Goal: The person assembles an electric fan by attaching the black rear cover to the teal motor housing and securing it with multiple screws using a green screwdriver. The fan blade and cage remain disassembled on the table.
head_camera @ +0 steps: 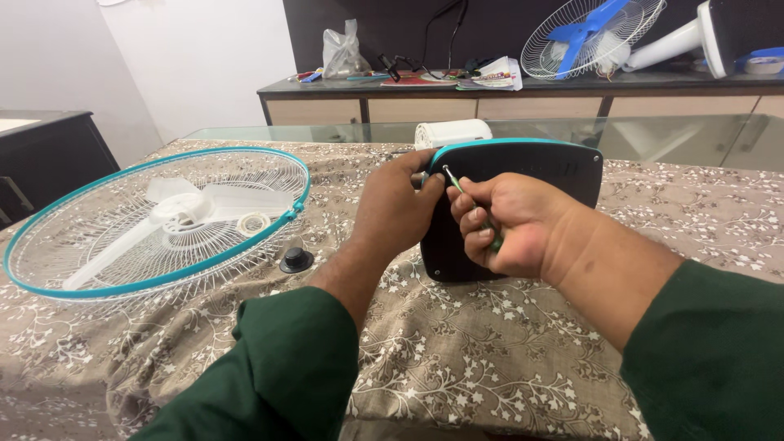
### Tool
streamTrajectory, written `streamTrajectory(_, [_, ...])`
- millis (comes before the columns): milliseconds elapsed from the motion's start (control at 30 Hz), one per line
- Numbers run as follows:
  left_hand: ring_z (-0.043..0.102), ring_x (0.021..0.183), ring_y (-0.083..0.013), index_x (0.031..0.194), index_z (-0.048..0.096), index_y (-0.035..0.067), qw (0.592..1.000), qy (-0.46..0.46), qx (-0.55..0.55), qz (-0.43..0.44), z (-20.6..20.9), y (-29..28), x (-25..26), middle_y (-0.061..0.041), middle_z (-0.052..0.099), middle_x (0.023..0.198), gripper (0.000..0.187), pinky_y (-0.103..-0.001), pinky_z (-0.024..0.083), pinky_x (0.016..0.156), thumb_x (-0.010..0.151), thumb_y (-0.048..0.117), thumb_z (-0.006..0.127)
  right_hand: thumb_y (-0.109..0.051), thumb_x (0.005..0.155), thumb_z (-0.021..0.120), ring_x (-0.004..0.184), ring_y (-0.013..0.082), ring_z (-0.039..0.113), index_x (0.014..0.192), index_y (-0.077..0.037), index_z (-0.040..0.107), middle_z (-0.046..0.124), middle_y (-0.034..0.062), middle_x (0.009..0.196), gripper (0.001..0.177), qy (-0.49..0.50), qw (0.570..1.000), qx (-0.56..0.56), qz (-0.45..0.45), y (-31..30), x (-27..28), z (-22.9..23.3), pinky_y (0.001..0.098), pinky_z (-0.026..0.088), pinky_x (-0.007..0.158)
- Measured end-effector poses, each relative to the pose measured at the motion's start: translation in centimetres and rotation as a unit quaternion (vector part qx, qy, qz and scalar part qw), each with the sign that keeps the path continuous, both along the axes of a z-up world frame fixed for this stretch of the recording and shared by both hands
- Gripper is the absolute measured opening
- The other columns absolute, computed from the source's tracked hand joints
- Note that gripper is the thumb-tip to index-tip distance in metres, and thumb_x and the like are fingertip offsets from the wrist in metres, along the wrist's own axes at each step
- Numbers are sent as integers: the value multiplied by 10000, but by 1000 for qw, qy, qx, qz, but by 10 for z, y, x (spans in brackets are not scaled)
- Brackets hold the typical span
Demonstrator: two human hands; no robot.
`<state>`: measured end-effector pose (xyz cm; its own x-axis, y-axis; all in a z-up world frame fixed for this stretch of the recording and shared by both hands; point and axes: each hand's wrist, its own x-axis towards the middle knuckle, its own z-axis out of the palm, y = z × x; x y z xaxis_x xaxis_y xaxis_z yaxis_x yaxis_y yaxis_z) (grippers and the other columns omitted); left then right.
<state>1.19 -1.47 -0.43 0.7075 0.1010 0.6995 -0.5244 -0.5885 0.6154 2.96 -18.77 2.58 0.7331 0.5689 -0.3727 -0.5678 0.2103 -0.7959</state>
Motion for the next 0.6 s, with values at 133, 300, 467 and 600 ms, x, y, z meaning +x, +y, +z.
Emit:
streamTrajectory(133, [778, 963, -259, 1239, 704, 98, 1000, 5, 2, -4, -1, 1, 1, -127, 776, 1085, 372, -370, 601, 820, 879, 187, 683, -403, 1004, 606, 534, -4, 458, 883, -144, 593, 559, -79, 707, 287, -28, 999, -16, -11, -3, 3, -4, 130, 321, 441])
streamTrajectory(300, [769, 997, -270, 1258, 696, 92, 1000, -2, 10, -7, 0, 1, -2, -138, 762, 1134, 382, -372, 597, 846, 887, 182, 680, -317, 999, 661, 577, -1, 522, 898, -164, 640, 597, -108, 725, 185, -68, 993, -77, -59, 2, -3, -3, 170, 385, 500])
streamTrajectory(467, [759, 1016, -272, 1266, 697, 109, 1000, 6, 11, -1, 1, 1, -6, -139, 757, 1155, 382, -377, 591, 858, 891, 181, 676, -347, 993, 589, 609, 31, 588, 925, -199, 674, 645, -121, 735, 184, -47, 991, -116, -48, 0, -2, 3, 246, 454, 562])
streamTrajectory(600, [765, 1014, -270, 1285, 691, 113, 1000, 13, 22, -9, 0, 5, -6, -143, 761, 1152, 390, -370, 586, 881, 902, 183, 674, -326, 1018, 573, 578, 17, 567, 980, -191, 663, 599, -136, 700, 168, -12, 997, -70, -22, -2, 6, -2, 240, 433, 548])
